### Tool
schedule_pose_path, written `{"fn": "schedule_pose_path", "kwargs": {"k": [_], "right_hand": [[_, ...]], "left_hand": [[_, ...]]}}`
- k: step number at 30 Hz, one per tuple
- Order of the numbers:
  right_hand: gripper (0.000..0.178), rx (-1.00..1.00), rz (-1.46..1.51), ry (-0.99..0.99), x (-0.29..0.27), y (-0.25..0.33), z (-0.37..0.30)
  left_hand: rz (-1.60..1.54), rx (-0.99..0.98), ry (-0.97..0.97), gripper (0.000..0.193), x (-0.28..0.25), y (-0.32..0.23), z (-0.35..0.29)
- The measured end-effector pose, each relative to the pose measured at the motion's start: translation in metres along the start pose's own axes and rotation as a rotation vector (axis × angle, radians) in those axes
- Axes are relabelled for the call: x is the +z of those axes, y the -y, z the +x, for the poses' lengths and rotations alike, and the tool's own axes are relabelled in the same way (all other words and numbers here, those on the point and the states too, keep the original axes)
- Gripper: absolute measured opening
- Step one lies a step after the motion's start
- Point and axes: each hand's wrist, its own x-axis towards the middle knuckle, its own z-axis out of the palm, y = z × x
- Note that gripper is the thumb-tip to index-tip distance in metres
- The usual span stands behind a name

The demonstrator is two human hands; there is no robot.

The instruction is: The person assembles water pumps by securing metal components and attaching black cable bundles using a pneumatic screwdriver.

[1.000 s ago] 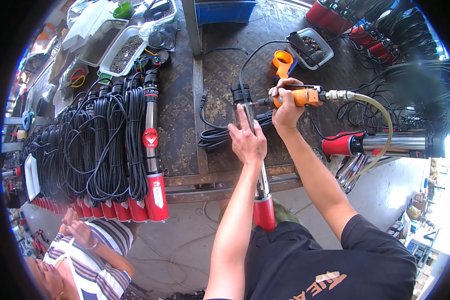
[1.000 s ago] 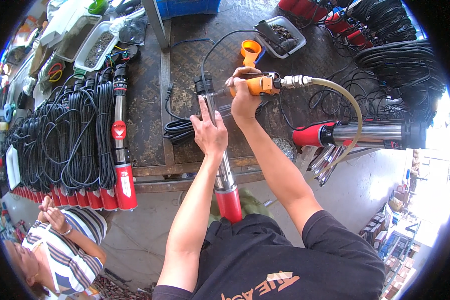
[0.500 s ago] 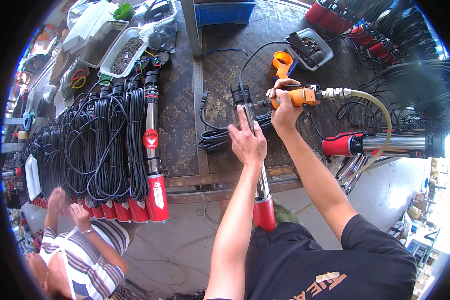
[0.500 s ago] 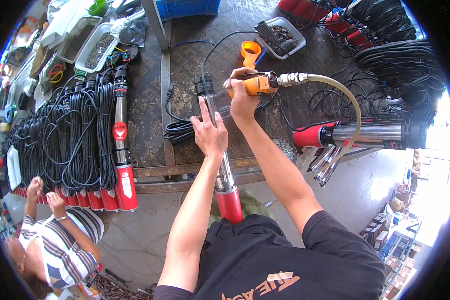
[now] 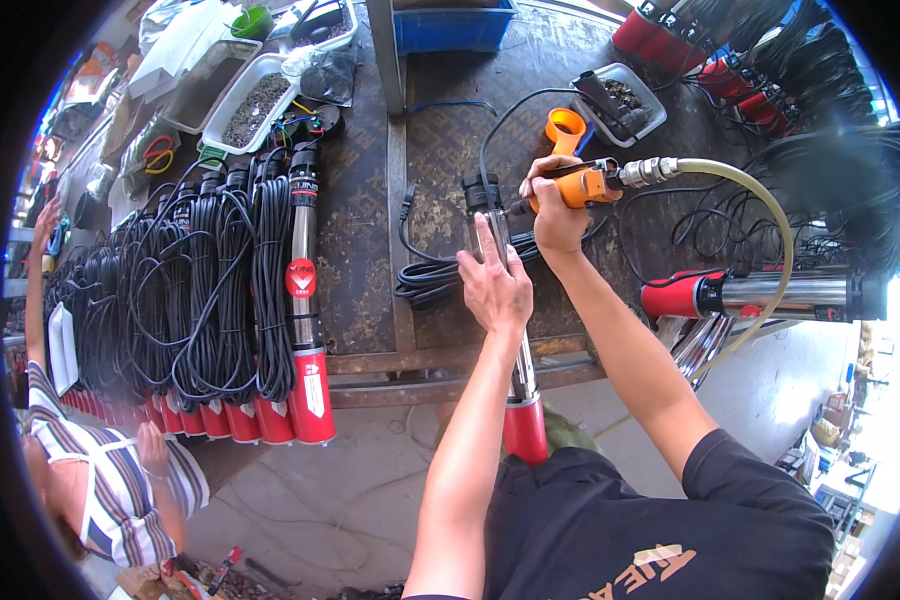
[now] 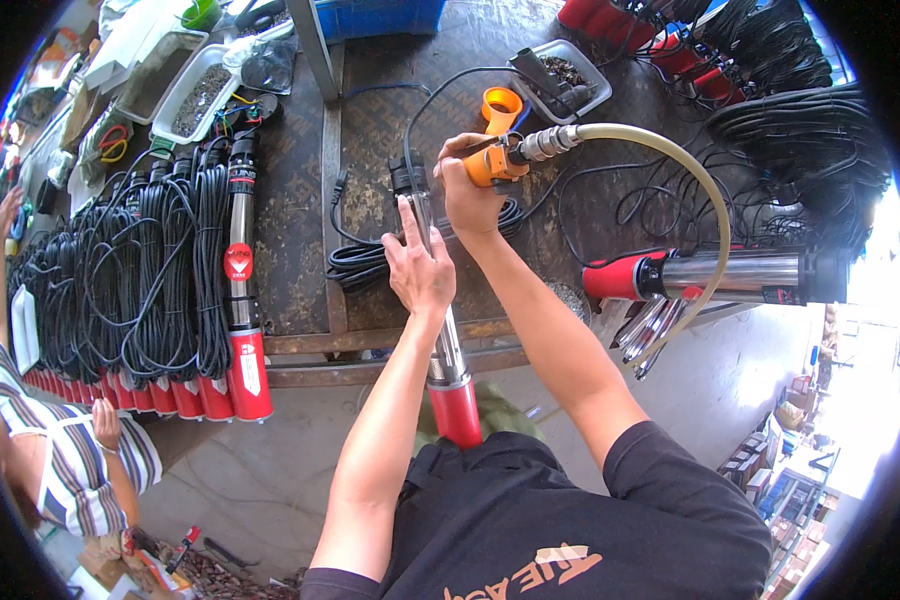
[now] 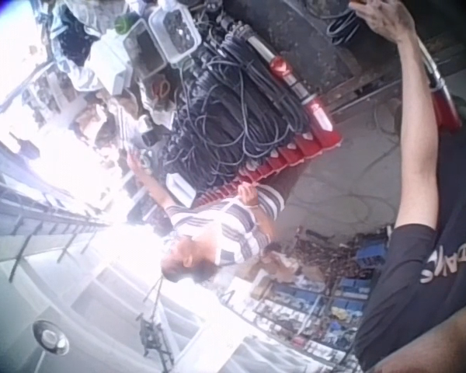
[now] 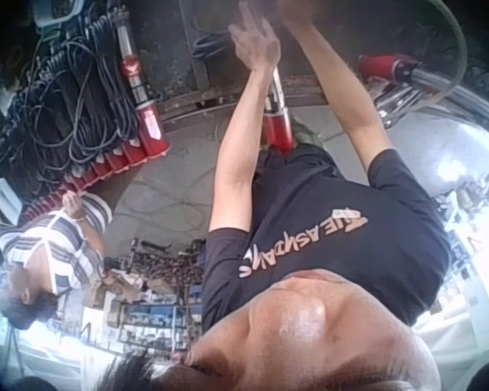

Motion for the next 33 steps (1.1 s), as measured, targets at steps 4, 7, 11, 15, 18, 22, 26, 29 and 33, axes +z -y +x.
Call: {"fn": "schedule_pose_path", "kwargs": {"k": [4, 7, 11, 15, 18, 22, 26, 29, 33], "right_hand": [[0.023, -0.022, -0.007, -0.049, -0.002, -0.008, 0.005], [0.02, -0.045, 0.029, -0.124, -0.001, -0.011, 0.003], [0.023, -0.024, 0.064, -0.181, -0.002, -0.012, 0.009], [0.022, 0.044, -0.016, -0.194, 0.001, 0.001, 0.005], [0.026, -0.007, 0.047, -0.108, 0.001, 0.008, 0.001], [0.023, 0.011, 0.021, -0.06, 0.013, 0.011, 0.003], [0.022, 0.057, -0.01, -0.047, 0.014, 0.005, 0.001], [0.022, 0.007, 0.004, -0.004, 0.01, -0.002, 0.002], [0.022, 0.006, -0.032, 0.044, 0.014, 0.001, 0.004]], "left_hand": [[0.022, 0.015, -0.012, 0.075, 0.003, 0.001, 0.001], [0.027, 0.003, 0.015, 0.076, 0.001, 0.0, 0.0], [0.027, 0.018, -0.002, 0.076, 0.001, -0.005, 0.001], [0.024, -0.001, 0.005, 0.076, -0.001, -0.005, 0.001], [0.043, 0.013, -0.015, 0.076, -0.001, -0.008, -0.001], [0.036, -0.012, 0.013, 0.074, -0.001, -0.01, 0.0], [0.064, 0.0, -0.007, 0.074, 0.001, -0.009, -0.002], [0.057, -0.013, 0.015, 0.075, -0.003, -0.012, -0.002], [0.077, -0.017, 0.011, 0.075, -0.002, -0.011, -0.001]]}}
